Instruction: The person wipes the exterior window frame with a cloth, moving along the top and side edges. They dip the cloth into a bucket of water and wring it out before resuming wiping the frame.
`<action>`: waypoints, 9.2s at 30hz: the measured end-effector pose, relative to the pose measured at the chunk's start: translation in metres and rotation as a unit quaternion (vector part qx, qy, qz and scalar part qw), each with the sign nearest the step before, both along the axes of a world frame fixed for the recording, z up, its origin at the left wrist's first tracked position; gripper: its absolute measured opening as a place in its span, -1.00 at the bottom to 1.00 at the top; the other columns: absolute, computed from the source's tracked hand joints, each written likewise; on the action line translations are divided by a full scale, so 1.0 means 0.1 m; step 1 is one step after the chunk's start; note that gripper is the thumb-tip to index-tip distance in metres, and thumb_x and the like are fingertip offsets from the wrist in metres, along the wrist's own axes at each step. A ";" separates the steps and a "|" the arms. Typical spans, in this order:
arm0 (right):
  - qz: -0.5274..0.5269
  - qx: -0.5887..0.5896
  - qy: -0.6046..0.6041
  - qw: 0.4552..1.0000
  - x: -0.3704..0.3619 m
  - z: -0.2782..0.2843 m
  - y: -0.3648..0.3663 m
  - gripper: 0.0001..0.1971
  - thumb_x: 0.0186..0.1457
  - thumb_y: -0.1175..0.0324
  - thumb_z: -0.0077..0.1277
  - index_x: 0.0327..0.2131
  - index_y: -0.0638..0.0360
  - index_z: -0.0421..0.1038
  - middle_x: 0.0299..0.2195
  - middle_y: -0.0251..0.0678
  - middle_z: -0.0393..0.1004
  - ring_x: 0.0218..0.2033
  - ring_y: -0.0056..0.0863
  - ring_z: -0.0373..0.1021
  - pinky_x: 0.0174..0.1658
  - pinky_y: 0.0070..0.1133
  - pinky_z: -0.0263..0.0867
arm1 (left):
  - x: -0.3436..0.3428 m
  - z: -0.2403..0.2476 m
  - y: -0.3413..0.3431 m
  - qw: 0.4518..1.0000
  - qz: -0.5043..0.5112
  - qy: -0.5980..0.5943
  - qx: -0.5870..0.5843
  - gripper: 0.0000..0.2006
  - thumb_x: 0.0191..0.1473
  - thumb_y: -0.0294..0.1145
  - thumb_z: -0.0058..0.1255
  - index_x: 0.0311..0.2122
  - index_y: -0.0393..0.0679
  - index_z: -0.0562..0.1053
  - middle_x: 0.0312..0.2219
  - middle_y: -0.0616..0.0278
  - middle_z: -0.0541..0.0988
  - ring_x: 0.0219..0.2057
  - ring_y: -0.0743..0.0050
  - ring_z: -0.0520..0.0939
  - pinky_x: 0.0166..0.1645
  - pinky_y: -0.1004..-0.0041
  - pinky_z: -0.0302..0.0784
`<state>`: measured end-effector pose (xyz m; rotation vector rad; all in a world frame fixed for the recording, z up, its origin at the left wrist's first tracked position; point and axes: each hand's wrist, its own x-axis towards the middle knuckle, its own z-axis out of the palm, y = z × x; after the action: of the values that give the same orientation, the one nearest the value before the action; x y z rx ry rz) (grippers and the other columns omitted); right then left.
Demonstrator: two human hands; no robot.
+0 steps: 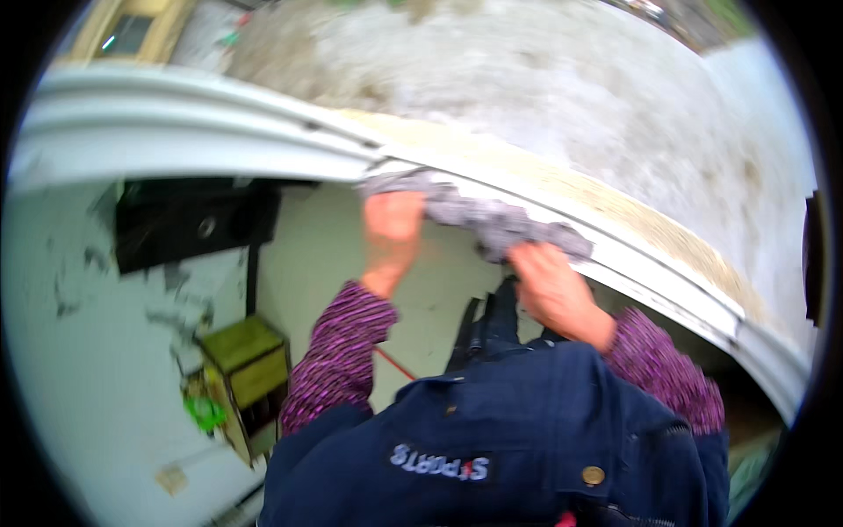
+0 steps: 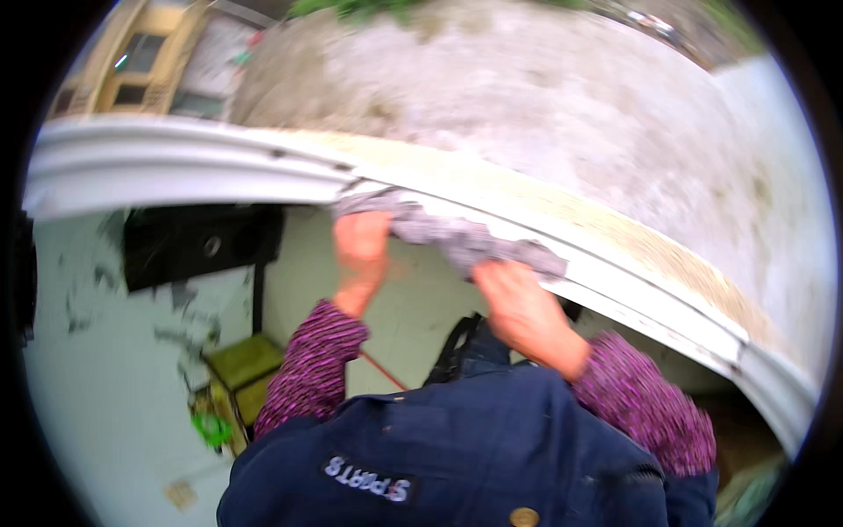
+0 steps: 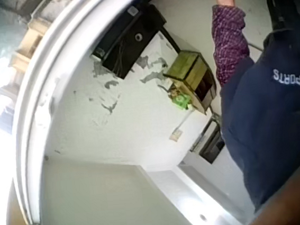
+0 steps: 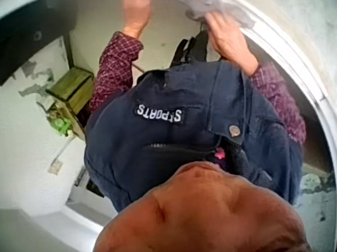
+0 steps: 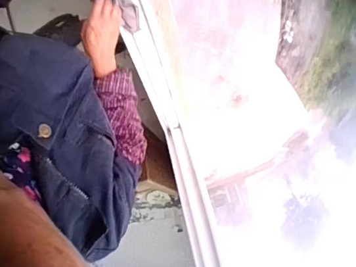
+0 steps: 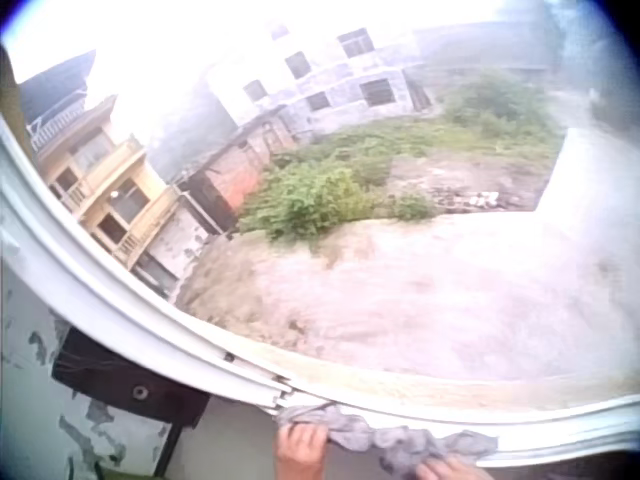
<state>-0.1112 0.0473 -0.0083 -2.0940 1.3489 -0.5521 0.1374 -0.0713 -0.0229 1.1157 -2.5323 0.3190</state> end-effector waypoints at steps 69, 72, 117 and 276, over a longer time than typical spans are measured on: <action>-0.596 -0.469 -0.094 0.645 -1.58 2.66 3.39 -0.63 0.17 0.37 -0.21 -0.02 0.46 0.19 -0.13 -0.10 0.37 -0.14 -0.37 0.37 -0.08 -0.51 0.33 | -3.18 1.37 2.19 0.536 -0.573 0.307 0.539 -0.56 -0.10 -0.65 -0.13 -0.02 -0.21 0.31 -0.21 -0.11 0.47 -0.13 -0.03 0.49 -0.05 0.36 0.37; -0.552 -0.427 -0.260 0.667 -1.95 2.47 3.66 -0.68 0.14 0.31 -0.13 -0.11 0.35 0.33 -0.21 -0.21 0.45 -0.17 -0.48 0.38 -0.07 -0.56 0.30 | -3.15 1.41 2.03 0.695 -0.542 0.260 0.393 -0.63 -0.09 -0.61 -0.18 -0.08 -0.29 0.35 -0.29 -0.08 0.50 -0.20 0.01 0.50 -0.07 0.37 0.37; -0.710 -0.092 0.251 0.652 -2.10 0.52 3.59 -0.85 0.02 0.50 -0.13 -0.32 0.13 0.43 -0.42 -0.15 0.37 -0.39 -0.18 0.36 -0.34 -0.45 0.27 | -0.96 0.53 1.34 0.918 -0.172 0.078 0.350 -0.78 -0.34 -0.61 0.06 -0.44 -0.10 0.51 -0.60 0.21 0.36 -0.54 0.23 0.45 -0.45 0.39 0.36; -0.505 0.235 0.458 0.693 -2.33 0.10 1.82 -0.87 -0.18 0.46 -0.07 -0.52 0.32 0.43 -0.61 -0.05 0.47 -0.55 -0.20 0.46 -0.49 -0.38 0.38 | -2.40 0.41 0.76 0.320 -0.485 0.025 0.813 -0.85 -0.02 -0.43 0.06 -0.35 -0.28 0.44 -0.74 0.34 0.35 -0.66 0.76 0.30 -0.55 0.61 0.22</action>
<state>-0.3444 0.2296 0.0015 -0.9597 2.8284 0.5725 -0.1026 0.0044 0.0182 -0.5778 -2.0226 -2.8205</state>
